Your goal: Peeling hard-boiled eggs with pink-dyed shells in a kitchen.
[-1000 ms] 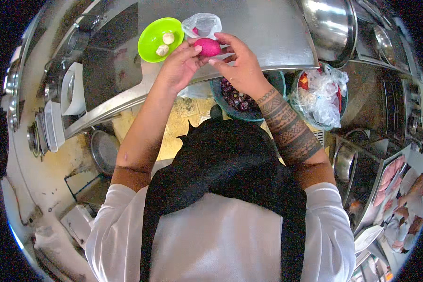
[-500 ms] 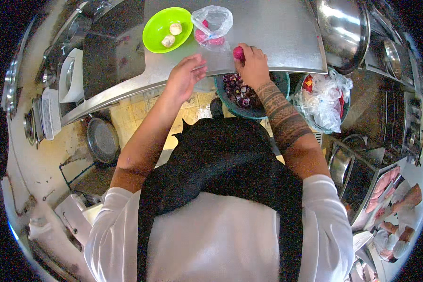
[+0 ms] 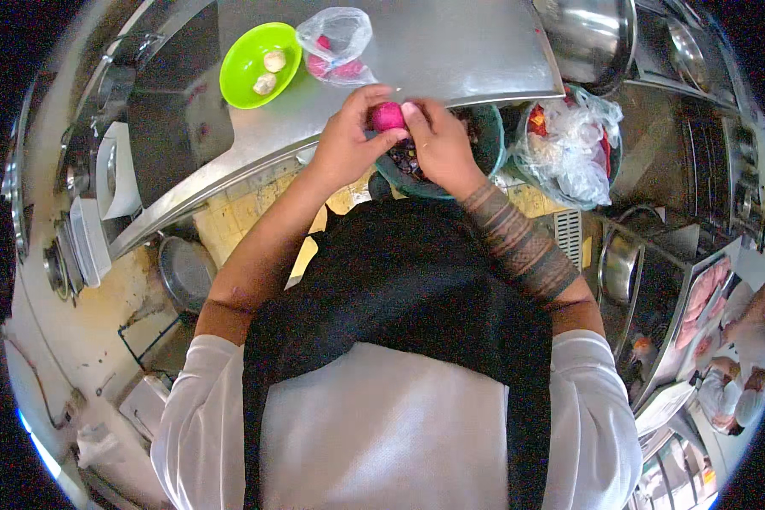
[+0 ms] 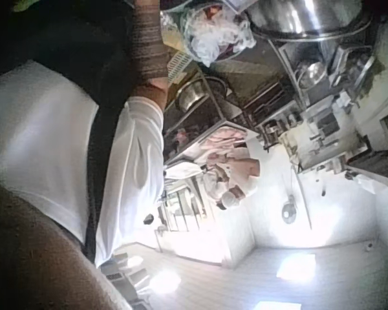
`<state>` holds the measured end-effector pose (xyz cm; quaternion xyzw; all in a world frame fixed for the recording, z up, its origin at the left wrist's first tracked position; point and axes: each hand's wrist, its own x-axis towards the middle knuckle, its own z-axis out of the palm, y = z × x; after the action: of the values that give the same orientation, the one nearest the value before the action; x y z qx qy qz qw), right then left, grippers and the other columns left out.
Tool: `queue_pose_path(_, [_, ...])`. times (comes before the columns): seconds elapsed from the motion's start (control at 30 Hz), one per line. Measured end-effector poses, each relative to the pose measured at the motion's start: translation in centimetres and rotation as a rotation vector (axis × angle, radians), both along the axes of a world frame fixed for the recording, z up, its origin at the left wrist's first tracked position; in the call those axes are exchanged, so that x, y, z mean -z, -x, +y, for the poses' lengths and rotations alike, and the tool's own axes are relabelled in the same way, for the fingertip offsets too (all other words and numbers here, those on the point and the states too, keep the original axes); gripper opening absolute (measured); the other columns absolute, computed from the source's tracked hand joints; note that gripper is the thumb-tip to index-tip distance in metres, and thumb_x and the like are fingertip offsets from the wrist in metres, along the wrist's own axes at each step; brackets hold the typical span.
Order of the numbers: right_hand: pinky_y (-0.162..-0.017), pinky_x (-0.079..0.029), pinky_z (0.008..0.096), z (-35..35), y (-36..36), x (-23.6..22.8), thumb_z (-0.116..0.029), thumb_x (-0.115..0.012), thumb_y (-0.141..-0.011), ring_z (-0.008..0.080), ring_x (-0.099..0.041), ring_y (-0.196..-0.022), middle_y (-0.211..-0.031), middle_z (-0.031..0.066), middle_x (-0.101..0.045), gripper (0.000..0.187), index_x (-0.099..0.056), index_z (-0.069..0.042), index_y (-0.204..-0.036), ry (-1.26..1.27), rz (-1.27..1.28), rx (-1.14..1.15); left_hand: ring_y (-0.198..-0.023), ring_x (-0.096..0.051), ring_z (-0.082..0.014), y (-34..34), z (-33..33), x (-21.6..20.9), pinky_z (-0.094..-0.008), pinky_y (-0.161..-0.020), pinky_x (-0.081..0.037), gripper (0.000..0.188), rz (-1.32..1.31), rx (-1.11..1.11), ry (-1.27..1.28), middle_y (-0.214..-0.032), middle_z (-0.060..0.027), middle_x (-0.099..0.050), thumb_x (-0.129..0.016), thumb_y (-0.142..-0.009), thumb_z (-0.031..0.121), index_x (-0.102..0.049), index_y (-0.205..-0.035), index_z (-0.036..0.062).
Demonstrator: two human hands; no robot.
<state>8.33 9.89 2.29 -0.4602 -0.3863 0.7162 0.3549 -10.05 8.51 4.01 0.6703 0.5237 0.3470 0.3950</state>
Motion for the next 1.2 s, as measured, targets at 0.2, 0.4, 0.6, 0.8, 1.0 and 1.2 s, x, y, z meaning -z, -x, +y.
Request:
queue_pose_path(0.2, [-0.089, -0.053, 0.0391, 0.0, -4.0, -1.8, -0.007, -0.069, -0.09, 0.0324, -0.065, -0.1, -0.109, 0.0142, -0.066, 0.031, -0.065, -0.006, -0.12, -0.894, -0.437, -0.227, -0.104, -0.068, -0.0187, -1.2, -1.5, 0.5, -0.0326, -0.095, -0.054, 0.058, 0.008, 0.049, 0.156, -0.117, -0.0111, -0.069, -0.085, -0.083, 0.014, -0.055, -0.132, 0.0022])
queue_pose_path(0.4, [-0.088, -0.051, 0.0407, -0.2, -5.9, -2.5, -0.004, -0.069, -0.085, 0.0362, -0.062, -0.101, -0.105, 0.0144, -0.064, 0.021, -0.065, -0.004, -0.106, -0.884, -0.446, -0.26, -0.101, -0.069, -0.0203, -3.4, -2.4, 0.0, -0.0334, -0.091, -0.055, 0.056, -0.01, 0.046, 0.133, -0.113, -0.0114, -0.07, -0.086, -0.081, 0.014, -0.058, -0.128, 0.0033])
queue_pose_path(0.6, [-0.083, -0.053, 0.0386, -1.4, -7.1, -1.9, -0.006, -0.07, -0.089, 0.0306, -0.065, -0.095, -0.102, 0.014, -0.065, 0.016, -0.065, -0.002, -0.103, -0.822, -0.392, -0.124, -0.109, -0.064, -0.0171, -5.6, -3.6, 0.4, -0.0313, -0.098, -0.053, 0.051, -0.25, -0.059, 0.164, -0.118, -0.0076, -0.063, -0.078, -0.086, -0.001, -0.055, -0.132, 0.0013])
queue_pose_path(0.8, [-0.085, -0.055, 0.0354, -2.0, -7.7, -1.4, -0.012, -0.072, -0.092, 0.0271, -0.069, -0.092, -0.101, 0.0139, -0.07, 0.024, -0.069, -0.001, -0.114, -0.623, -0.357, -0.084, -0.116, -0.062, -0.02, -6.7, -4.5, 0.3, -0.0322, -0.102, -0.052, 0.05, -0.162, -0.129, 0.034, -0.124, -0.0091, -0.055, -0.071, -0.086, -0.007, -0.058, -0.134, 0.0014])
queue_pose_path(1.0, [-0.083, -0.053, 0.0347, -2.0, -7.7, -2.5, -0.012, -0.068, -0.095, 0.0258, -0.068, -0.089, -0.098, 0.0148, -0.07, 0.022, -0.07, 0.002, -0.112, -0.797, -0.373, -0.14, -0.111, -0.064, -0.0234, -8.5, -5.5, -0.6, -0.0332, -0.099, -0.052, 0.049, -0.091, -0.202, 0.009, -0.119, -0.0118, -0.059, -0.074, -0.082, 0.001, -0.064, -0.13, 0.004])
queue_pose_path(1.2, [-0.078, -0.054, 0.0384, -2.4, -7.6, -1.5, -0.012, -0.063, -0.097, 0.0319, -0.069, -0.085, -0.092, 0.0174, -0.07, 0.017, -0.07, 0.001, -0.106, -0.805, -0.357, -0.026, -0.104, -0.066, -0.0235, -9.8, -6.1, -1.1, -0.0324, -0.096, -0.053, 0.045, -0.386, -0.299, 0.155, -0.115, -0.0118, -0.064, -0.074, -0.086, 0.005, -0.064, -0.13, 0.0029])
